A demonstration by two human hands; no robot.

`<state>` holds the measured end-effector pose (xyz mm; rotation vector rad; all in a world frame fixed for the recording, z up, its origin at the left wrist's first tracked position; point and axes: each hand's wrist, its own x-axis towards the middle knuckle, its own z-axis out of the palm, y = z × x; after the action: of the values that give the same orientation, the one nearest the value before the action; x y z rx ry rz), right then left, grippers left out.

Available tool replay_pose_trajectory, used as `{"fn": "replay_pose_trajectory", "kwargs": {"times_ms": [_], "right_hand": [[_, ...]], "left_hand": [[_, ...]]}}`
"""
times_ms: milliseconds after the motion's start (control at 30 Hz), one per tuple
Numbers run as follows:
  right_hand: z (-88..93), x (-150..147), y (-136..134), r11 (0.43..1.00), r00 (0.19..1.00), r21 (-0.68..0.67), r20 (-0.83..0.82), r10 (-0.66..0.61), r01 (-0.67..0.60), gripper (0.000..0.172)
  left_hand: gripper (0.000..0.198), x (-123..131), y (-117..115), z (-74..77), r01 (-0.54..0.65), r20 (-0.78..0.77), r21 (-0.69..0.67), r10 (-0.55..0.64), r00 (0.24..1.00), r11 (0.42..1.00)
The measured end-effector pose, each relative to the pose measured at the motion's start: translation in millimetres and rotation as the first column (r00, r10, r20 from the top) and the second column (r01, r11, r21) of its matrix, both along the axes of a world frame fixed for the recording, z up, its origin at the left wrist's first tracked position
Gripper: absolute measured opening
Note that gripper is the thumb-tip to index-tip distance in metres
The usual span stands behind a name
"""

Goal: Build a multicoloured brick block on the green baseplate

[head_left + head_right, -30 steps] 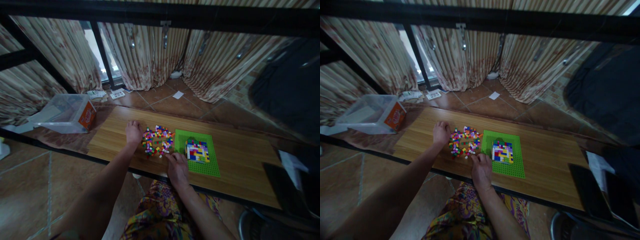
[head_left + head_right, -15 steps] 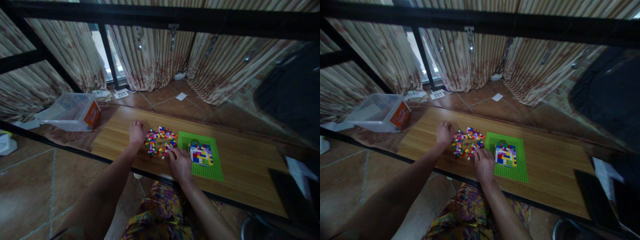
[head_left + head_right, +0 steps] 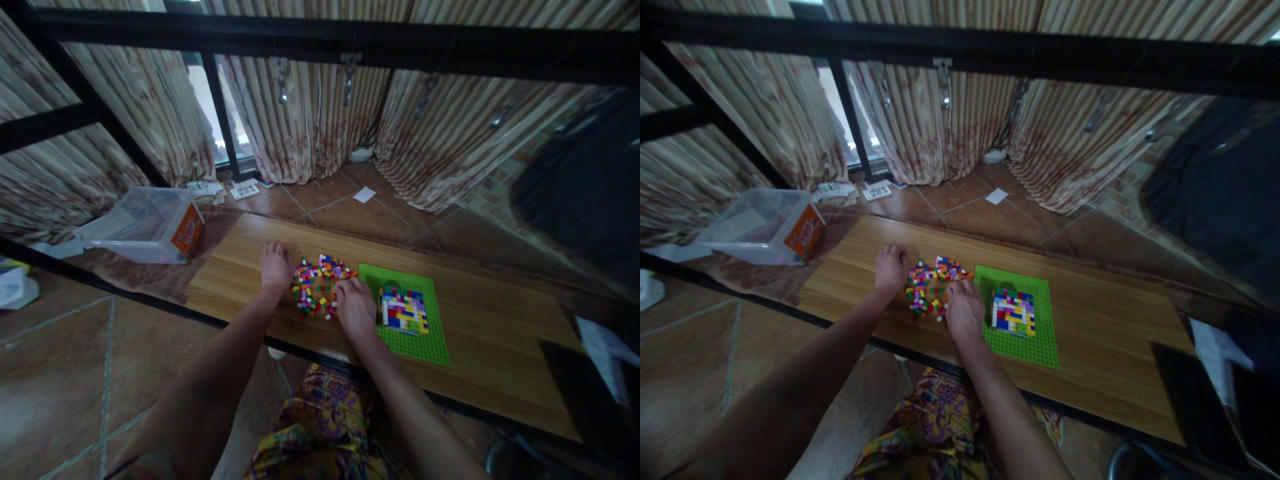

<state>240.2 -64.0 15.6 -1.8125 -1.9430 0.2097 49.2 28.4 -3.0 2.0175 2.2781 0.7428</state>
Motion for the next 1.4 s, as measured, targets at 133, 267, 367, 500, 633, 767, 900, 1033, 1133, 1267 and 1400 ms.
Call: {"fn": "replay_pose_trajectory", "kwargs": {"times_ms": [133, 267, 367, 500, 633, 767, 900, 1033, 1133, 1267, 1400], "right_hand": [[-0.9, 6.2, -9.1, 0.999, 0.997, 0.047, -0.071, 0.022, -0.019, 0.022], [-6.6, 7.9, -17.2, 0.997, 0.994, 0.074, -0.099, 0.045, -0.038, 0.028], [-12.6, 7.6, -20.4, 0.994, 0.993, 0.101, -0.109, 0.054, -0.043, 0.031], [-17.6, 8.0, -20.7, 0.993, 0.992, 0.107, -0.107, 0.062, -0.051, 0.034], [-16.1, 7.5, -16.6, 0.989, 0.989, 0.105, -0.095, 0.113, -0.102, 0.028], [-9.6, 4.6, -11.2, 0.989, 0.985, 0.089, -0.118, 0.126, -0.116, 0.021], [-3.8, 1.3, -4.9, 0.993, 0.985, 0.052, -0.129, 0.113, -0.107, 0.023], [-2.0, -3.5, 7.5, 0.979, 0.975, 0.04, -0.086, 0.203, -0.2, 0.024], [-1.4, -8.9, 19.7, 0.951, 0.952, -0.048, 0.013, 0.306, -0.305, 0.024], [1.5, -14.1, 29.9, 0.93, 0.93, -0.126, 0.086, 0.358, -0.346, 0.024], [3.2, -13.3, 26.4, 0.949, 0.949, -0.1, 0.071, 0.308, -0.3, 0.017]], "left_hand": [[0.021, -0.6, 0.4, -1.6, 0.005, -0.001, 0.009, -0.005, 1.0, 1.0], [0.021, -0.5, 0.3, -1.6, 0.001, -0.007, 0.004, -0.001, 1.0, 1.0], [0.021, 0.0, -0.1, -1.0, 0.002, -0.004, 0.009, -0.002, 1.0, 1.0], [0.02, 0.3, -1.1, -0.1, 0.004, 0.002, 0.008, -0.004, 1.0, 1.0], [0.02, 0.7, -1.9, 1.0, 0.006, 0.021, 0.006, -0.006, 1.0, 1.0], [0.02, 1.7, -2.1, 2.3, -0.001, 0.019, -0.005, 0.001, 1.0, 1.0], [0.021, 2.2, -2.7, 3.1, -0.002, 0.016, -0.012, 0.002, 1.0, 1.0], [0.022, 2.2, -3.2, 3.2, -0.001, 0.016, -0.014, 0.002, 1.0, 1.0], [0.022, 2.1, -3.0, 2.8, -0.004, 0.014, -0.016, 0.005, 1.0, 1.0], [0.021, 2.1, -2.1, 1.8, -0.01, 0.018, -0.01, 0.011, 1.0, 1.0], [0.021, 1.9, -1.4, 0.9, -0.006, 0.02, -0.011, 0.006, 1.0, 1.0]]}}
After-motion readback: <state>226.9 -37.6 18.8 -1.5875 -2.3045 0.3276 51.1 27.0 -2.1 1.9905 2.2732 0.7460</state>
